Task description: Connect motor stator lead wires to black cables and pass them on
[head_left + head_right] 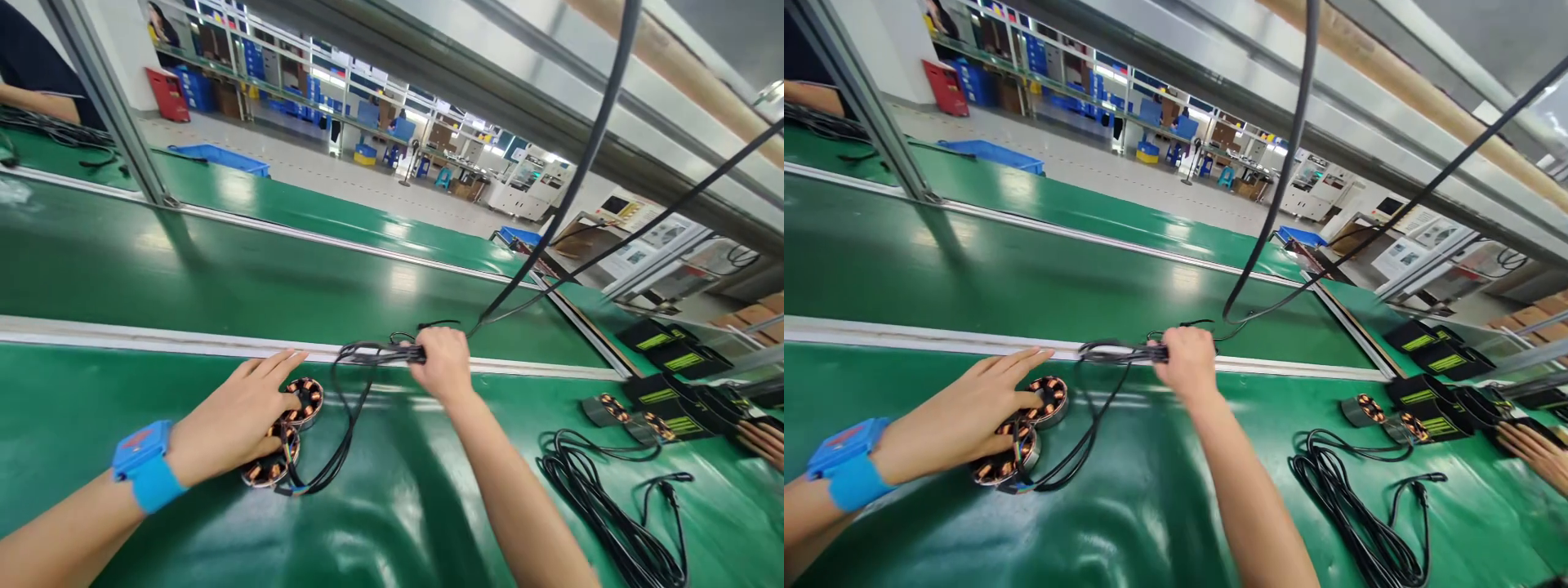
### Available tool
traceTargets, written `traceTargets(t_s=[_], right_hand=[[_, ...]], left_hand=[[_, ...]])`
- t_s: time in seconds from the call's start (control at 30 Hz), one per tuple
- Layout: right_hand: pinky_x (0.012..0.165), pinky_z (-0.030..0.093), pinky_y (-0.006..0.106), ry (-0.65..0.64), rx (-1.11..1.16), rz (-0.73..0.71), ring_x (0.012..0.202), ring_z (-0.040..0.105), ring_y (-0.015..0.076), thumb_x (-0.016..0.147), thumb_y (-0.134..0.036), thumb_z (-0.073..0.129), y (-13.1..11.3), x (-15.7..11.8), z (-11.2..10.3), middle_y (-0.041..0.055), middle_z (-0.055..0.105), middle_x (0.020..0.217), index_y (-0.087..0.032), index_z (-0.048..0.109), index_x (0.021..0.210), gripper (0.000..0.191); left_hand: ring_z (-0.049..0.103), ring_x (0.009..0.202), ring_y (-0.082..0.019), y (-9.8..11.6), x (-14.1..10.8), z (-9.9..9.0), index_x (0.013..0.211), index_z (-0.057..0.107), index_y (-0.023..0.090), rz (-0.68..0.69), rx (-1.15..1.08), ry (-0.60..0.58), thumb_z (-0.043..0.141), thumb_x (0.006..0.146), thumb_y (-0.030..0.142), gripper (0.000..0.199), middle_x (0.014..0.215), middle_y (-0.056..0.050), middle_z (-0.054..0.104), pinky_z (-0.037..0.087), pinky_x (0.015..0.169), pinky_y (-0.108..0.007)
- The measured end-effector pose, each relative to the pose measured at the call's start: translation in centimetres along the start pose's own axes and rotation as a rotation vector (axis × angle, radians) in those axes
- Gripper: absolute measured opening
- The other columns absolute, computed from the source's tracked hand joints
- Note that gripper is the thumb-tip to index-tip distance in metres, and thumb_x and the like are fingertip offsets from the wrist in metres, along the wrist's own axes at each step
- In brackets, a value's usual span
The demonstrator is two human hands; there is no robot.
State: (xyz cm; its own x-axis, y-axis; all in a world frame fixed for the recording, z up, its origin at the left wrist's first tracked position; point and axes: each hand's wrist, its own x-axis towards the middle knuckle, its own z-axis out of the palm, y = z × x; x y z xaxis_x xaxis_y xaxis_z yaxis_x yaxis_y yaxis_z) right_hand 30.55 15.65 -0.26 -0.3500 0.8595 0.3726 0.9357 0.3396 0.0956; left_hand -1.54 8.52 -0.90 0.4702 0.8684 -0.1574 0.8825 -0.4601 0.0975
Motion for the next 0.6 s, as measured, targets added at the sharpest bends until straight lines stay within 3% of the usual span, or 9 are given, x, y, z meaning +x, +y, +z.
traceTargets(t_s=[0.07,0.13,0.23,0.3,0.37,0.43,0.53,0.6], right_hand=[[0.092,0.039,0.043,-0.164,-0.132,0.193,0.104,0.061,0.0315,0.101,-0.035,0.057,3.9,0.4,0.2,0.0147,0.069,0.099,-0.014,0.068,0.100,0.024],[0.098,0.040,0.047,-0.330,-0.191,0.287,0.119,0.059,0.0361,0.102,-0.031,0.056,7.2,0.3,1.1,0.0205,0.067,0.125,-0.012,0.068,0.123,0.031],[0.104,0.042,0.046,-0.497,-0.140,0.241,0.136,0.052,0.0349,0.104,-0.035,0.056,9.4,-0.6,3.1,0.0162,0.051,0.155,-0.022,0.054,0.151,0.048],[0.109,0.041,0.041,-0.538,-0.092,0.188,0.141,0.049,0.0303,0.106,-0.040,0.056,9.3,-1.0,4.3,0.0135,0.048,0.159,-0.024,0.047,0.158,0.055],[0.112,0.040,0.042,-0.523,-0.084,0.196,0.136,0.053,0.0307,0.107,-0.045,0.053,8.7,-1.3,5.0,0.0163,0.054,0.151,-0.020,0.047,0.157,0.056],[0.110,0.041,0.047,-0.461,-0.139,0.202,0.127,0.057,0.0346,0.107,-0.047,0.052,8.2,-1.7,4.8,0.0188,0.061,0.136,-0.016,0.059,0.146,0.050],[0.105,0.044,0.046,-0.348,-0.258,0.102,0.121,0.059,0.0369,0.103,-0.043,0.059,7.9,-3.7,2.8,0.0214,0.065,0.120,-0.010,0.070,0.115,0.036],[0.090,0.049,0.038,-0.308,-0.283,0.100,0.107,0.066,0.0324,0.103,-0.038,0.059,7.7,-6.4,0.1,0.0199,0.069,0.107,-0.011,0.066,0.104,0.028]], left_hand=[[0.018,0.157,-0.043,0.1,-0.2,-0.2,0.110,0.080,0.025,0.008,0.025,-0.029,0.077,0.071,0.012,0.041,0.167,-0.018,0.024,0.037,0.120,-0.063],[0.018,0.157,-0.040,-0.1,-0.5,-0.2,0.116,0.078,0.025,0.020,0.060,-0.056,0.069,0.074,0.005,0.047,0.167,-0.018,0.024,0.040,0.118,-0.060],[0.022,0.157,-0.036,-0.7,-1.0,-0.1,0.127,0.073,0.030,0.010,0.103,-0.075,0.056,0.077,-0.006,0.064,0.167,-0.015,0.023,0.046,0.113,-0.056],[0.038,0.150,-0.037,-1.1,-1.2,-0.2,0.129,0.071,0.035,-0.022,0.092,-0.096,0.051,0.079,-0.008,0.069,0.168,-0.012,0.024,0.052,0.105,-0.053],[0.060,0.129,-0.038,-1.3,-1.3,-0.6,0.129,0.071,0.039,-0.068,0.064,-0.129,0.051,0.079,-0.006,0.070,0.168,-0.010,0.025,0.057,0.095,-0.049],[0.073,0.100,-0.033,-1.4,-1.2,-1.0,0.128,0.071,0.041,-0.097,0.046,-0.158,0.053,0.078,-0.004,0.070,0.169,-0.007,0.023,0.059,0.082,-0.044],[0.073,0.076,-0.026,-1.4,-0.7,-1.7,0.122,0.075,0.041,-0.084,0.010,-0.171,0.057,0.077,-0.001,0.063,0.169,-0.002,0.024,0.057,0.071,-0.038],[0.073,0.078,-0.026,-1.5,-0.5,-1.9,0.116,0.077,0.038,-0.043,-0.027,-0.167,0.060,0.076,0.002,0.057,0.168,0.001,0.029,0.056,0.071,-0.036]])
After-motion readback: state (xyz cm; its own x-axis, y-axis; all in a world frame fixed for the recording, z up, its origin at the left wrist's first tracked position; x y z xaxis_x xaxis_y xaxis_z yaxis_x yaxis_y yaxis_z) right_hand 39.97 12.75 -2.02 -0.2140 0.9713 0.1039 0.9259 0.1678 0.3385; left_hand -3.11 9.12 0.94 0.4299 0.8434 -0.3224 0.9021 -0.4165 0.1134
